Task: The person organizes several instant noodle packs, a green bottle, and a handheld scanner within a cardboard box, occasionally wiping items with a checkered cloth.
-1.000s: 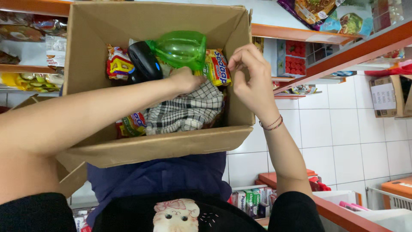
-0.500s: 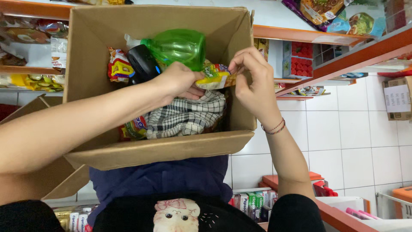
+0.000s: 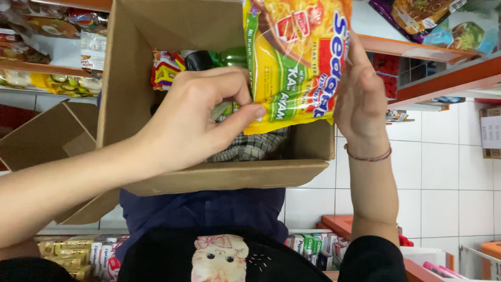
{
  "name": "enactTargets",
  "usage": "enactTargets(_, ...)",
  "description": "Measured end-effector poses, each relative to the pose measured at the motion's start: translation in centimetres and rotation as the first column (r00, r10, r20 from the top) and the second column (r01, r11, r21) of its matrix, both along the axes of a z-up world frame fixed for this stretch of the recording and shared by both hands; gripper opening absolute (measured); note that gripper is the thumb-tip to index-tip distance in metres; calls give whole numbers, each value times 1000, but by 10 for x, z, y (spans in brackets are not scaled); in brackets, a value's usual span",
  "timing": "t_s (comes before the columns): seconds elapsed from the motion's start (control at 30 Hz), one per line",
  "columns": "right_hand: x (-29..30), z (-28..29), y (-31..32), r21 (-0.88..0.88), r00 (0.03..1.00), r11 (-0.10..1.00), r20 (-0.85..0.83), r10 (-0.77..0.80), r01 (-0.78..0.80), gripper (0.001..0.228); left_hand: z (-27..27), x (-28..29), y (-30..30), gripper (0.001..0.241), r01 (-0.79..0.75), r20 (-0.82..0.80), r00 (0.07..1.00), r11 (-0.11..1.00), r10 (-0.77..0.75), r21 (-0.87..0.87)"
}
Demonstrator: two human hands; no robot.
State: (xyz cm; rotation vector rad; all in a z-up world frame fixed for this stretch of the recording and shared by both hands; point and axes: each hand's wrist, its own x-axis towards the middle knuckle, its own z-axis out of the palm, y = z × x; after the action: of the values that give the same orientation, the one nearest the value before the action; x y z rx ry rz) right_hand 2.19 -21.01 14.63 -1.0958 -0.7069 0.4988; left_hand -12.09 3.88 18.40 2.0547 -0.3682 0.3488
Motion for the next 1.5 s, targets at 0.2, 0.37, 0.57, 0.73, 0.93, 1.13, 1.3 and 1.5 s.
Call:
enactTargets(0.2, -5, -6, 19, -26, 988, 999, -148, -39, 35, 57, -32, 16, 10, 21, 98, -60, 993, 995, -98, -8)
enactTargets(0.37, 5, -21, 19, -7, 930, 984, -325, -170, 177, 45, -94, 28, 25, 17, 234, -248, 958, 892, -143, 387)
enactTargets(0.57, 5, -27, 18, -94, 920, 954, -254, -300, 285, 47, -146, 10, 21, 27, -128, 162, 986, 415, -46, 901)
enactTargets(0.73, 1, -27, 18, -75, 939, 971, -247, -241, 229, 49, -169, 9, 8, 17, -32, -2, 990, 251, 138, 967)
enactTargets(0.93, -2, -26, 17, -107, 943, 970, -232, -239, 220, 54, -194, 24, 15, 18, 178, -283, 948, 489, 148, 854)
enactTargets(1.13, -5, -25, 19, -118, 951, 972, -212, -223, 202, 56, -195, 26, 10, 12, 130, -148, 984, 174, 94, 976)
enactTargets(1.3, -9, -24, 18, -106, 956, 978, -214, -202, 182, 57, -166, 32, 22, 9, 171, -215, 974, 395, 69, 903)
enactTargets(1.5, -6, -23, 16, -114, 955, 973, -196, -220, 201, 57, -102, 23, 30, 27, -60, -187, 960, 805, 209, 591)
